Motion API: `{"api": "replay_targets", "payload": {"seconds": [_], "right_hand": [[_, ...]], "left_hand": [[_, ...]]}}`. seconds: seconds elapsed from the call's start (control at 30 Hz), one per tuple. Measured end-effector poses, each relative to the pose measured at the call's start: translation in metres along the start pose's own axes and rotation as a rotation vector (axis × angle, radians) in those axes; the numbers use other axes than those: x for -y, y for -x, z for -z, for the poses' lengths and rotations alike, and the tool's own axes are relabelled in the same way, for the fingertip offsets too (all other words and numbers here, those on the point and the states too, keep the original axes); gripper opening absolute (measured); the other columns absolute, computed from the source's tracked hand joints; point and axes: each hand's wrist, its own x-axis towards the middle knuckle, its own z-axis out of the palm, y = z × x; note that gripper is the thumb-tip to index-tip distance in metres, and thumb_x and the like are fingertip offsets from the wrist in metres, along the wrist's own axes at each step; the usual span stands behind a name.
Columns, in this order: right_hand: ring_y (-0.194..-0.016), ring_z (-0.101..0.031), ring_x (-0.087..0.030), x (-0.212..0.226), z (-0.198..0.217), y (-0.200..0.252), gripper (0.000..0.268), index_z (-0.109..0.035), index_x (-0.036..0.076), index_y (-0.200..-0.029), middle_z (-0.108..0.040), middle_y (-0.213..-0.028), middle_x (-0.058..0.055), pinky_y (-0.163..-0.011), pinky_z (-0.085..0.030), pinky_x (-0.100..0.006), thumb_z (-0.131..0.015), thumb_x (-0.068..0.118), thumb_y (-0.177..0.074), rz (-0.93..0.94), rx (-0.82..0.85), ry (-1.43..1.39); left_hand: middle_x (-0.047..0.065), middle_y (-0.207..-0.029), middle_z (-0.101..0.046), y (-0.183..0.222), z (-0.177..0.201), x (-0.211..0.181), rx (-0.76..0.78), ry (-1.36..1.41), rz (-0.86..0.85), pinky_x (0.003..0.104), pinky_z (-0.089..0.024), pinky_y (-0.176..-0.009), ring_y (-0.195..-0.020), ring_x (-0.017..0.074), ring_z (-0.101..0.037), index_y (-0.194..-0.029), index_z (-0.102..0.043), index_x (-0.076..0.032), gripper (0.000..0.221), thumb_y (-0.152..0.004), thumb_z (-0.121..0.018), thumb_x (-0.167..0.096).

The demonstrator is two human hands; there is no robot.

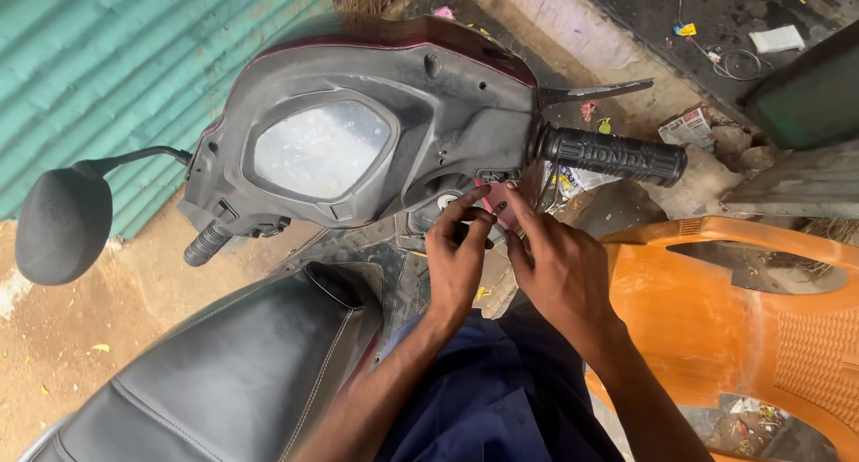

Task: Repairing or replacing the ignition switch and wiring on a scooter.

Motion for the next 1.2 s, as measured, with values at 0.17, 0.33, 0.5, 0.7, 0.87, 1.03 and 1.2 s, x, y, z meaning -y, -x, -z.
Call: {"api": "replay_targets", "payload": {"seconds": [0.17, 0.33, 0.5, 0.7, 0.87, 1.03, 1.2], "right_hand": [[-0.066, -0.069, -0.030, 0.006, -0.012, -0.002, 0.066, -0.049, 0.009, -0.151, -0.070, -0.080, -0.013, -0.063, -0.055, -0.042, -0.074, 0.015, -0.090, -0.028, 0.043, 0.170], [-0.072, -0.071, -0.031, 0.003, -0.038, 0.000, 0.069, -0.045, 0.004, -0.150, -0.072, -0.087, -0.016, -0.063, -0.056, -0.040, -0.076, 0.017, -0.089, -0.020, -0.012, 0.207], [-0.072, -0.073, -0.027, 0.002, -0.053, 0.000, 0.067, -0.044, -0.002, -0.143, -0.073, -0.082, -0.011, -0.065, -0.055, -0.039, -0.074, 0.005, -0.084, -0.143, -0.067, -0.148], [-0.070, -0.066, -0.023, -0.006, -0.065, 0.005, 0.050, -0.049, -0.004, -0.143, -0.072, -0.084, -0.012, -0.064, -0.052, -0.034, -0.067, -0.003, -0.096, -0.306, -0.097, -0.668], [-0.070, -0.067, -0.017, 0.003, -0.066, 0.007, 0.059, -0.044, -0.003, -0.150, -0.072, -0.085, -0.011, -0.062, -0.053, -0.029, -0.067, -0.001, -0.095, -0.311, -0.116, -0.524], [-0.069, -0.070, -0.012, 0.009, -0.068, 0.005, 0.081, -0.026, -0.005, -0.156, -0.074, -0.086, -0.011, -0.063, -0.056, -0.027, -0.070, 0.000, -0.088, -0.279, -0.045, -0.388], [-0.066, -0.065, -0.013, 0.024, -0.066, -0.002, 0.085, -0.014, -0.005, -0.162, -0.075, -0.090, -0.012, -0.059, -0.055, -0.028, -0.066, 0.003, -0.095, -0.520, 0.017, -0.852]], "left_hand": [[0.005, -0.081, -0.070, 0.008, 0.000, -0.035, -0.021, -0.312, 0.012, 0.024, -0.040, -0.052, -0.059, 0.0063, -0.050, -0.129, -0.072, -0.008, 0.040, -0.090, -0.063, -0.011], [0.008, -0.080, -0.072, 0.005, 0.007, -0.023, 0.009, -0.320, -0.043, 0.024, -0.047, -0.059, -0.064, 0.0056, -0.057, -0.125, -0.073, -0.006, 0.036, -0.091, -0.062, -0.010], [0.004, -0.084, -0.074, 0.002, 0.013, -0.028, -0.006, -0.302, -0.007, 0.024, -0.047, -0.057, -0.060, 0.0061, -0.057, -0.117, -0.074, -0.003, 0.034, -0.087, -0.059, -0.007], [0.005, -0.086, -0.072, -0.001, 0.019, -0.030, 0.001, -0.227, -0.013, 0.024, -0.044, -0.056, -0.063, 0.0050, -0.054, -0.117, -0.075, -0.001, 0.034, -0.088, -0.059, -0.005], [0.005, -0.085, -0.071, -0.004, 0.018, -0.029, 0.025, -0.255, -0.039, 0.024, -0.044, -0.055, -0.061, 0.0055, -0.055, -0.120, -0.074, -0.002, 0.035, -0.087, -0.061, -0.007], [0.006, -0.083, -0.072, -0.006, 0.033, -0.009, 0.020, -0.267, -0.026, 0.024, -0.047, -0.057, -0.063, 0.0058, -0.058, -0.117, -0.074, 0.000, 0.031, -0.090, -0.062, -0.007], [0.005, -0.082, -0.073, -0.004, 0.063, -0.002, 0.043, -0.293, 0.077, 0.024, -0.051, -0.061, -0.065, 0.0082, -0.062, -0.114, -0.076, -0.002, 0.026, -0.092, -0.065, -0.009]]}}
